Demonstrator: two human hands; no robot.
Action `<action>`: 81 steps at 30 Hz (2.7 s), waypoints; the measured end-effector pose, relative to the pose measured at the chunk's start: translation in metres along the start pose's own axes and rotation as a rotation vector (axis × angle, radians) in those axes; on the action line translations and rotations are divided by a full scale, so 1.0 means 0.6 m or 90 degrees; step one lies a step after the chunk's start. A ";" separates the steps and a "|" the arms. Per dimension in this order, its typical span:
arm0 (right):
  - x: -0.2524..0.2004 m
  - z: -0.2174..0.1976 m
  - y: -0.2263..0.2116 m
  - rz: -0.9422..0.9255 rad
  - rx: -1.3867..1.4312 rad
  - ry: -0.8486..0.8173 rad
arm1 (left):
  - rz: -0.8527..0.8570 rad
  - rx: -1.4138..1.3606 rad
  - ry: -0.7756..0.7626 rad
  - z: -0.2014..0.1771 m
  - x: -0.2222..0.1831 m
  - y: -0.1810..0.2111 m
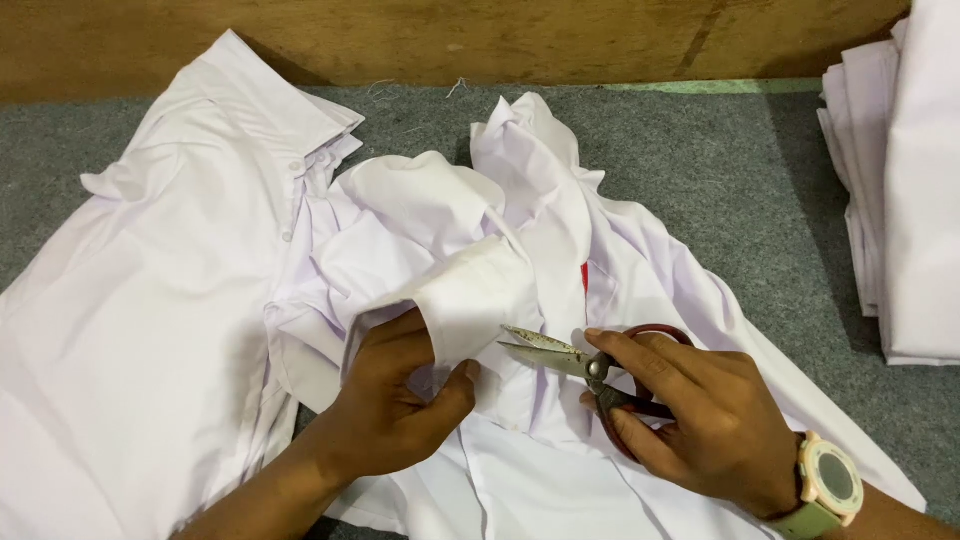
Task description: Trimming loose threads and excess fabric from white shirts using scissors in a factory setting.
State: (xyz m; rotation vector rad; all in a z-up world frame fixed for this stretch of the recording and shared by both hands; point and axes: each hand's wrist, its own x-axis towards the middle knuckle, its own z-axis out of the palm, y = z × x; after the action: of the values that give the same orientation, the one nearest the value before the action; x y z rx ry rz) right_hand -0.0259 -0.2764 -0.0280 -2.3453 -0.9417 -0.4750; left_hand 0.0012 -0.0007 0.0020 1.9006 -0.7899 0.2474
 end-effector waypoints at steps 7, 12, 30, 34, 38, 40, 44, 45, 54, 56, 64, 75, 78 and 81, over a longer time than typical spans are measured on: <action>0.005 -0.002 -0.002 0.002 0.045 0.014 | -0.043 -0.050 -0.018 0.002 -0.011 -0.009; 0.004 0.000 0.001 -0.006 0.018 0.014 | -0.091 -0.106 -0.021 0.000 -0.018 -0.017; -0.008 0.004 0.005 -0.010 -0.023 0.004 | -0.062 -0.111 -0.016 0.002 -0.015 -0.013; -0.006 0.002 0.005 -0.003 -0.002 -0.016 | -0.049 -0.099 -0.009 0.001 -0.014 -0.012; -0.006 0.005 0.004 -0.006 -0.011 0.001 | -0.068 -0.079 -0.010 0.001 -0.016 -0.012; -0.005 0.002 0.002 0.002 -0.012 0.000 | -0.070 -0.059 -0.010 0.002 -0.016 -0.014; -0.004 0.001 0.001 0.007 -0.016 0.006 | -0.066 -0.052 0.005 0.004 -0.020 -0.018; -0.004 0.003 0.001 0.006 -0.018 0.015 | -0.062 -0.036 0.008 0.004 -0.022 -0.020; 0.000 0.002 -0.002 0.003 -0.014 0.018 | -0.086 -0.122 -0.023 0.000 -0.012 -0.010; -0.001 0.001 0.000 0.001 -0.003 0.015 | -0.097 -0.124 -0.024 0.000 -0.012 -0.010; -0.003 0.002 0.001 0.003 -0.026 -0.003 | -0.147 -0.088 -0.026 0.000 -0.018 -0.016; -0.004 0.005 0.003 -0.018 -0.042 -0.005 | -0.268 -0.139 0.046 0.006 -0.020 -0.024; -0.005 0.005 0.001 -0.012 -0.047 -0.002 | -0.260 -0.154 0.065 0.009 -0.018 -0.023; -0.006 0.005 0.005 -0.019 -0.038 -0.005 | -0.244 -0.150 0.060 0.007 -0.015 -0.019</action>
State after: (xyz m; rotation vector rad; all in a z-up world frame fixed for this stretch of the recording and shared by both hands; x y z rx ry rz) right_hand -0.0260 -0.2783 -0.0331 -2.3909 -0.9800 -0.5114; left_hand 0.0004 0.0026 -0.0129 1.7606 -0.3623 0.0047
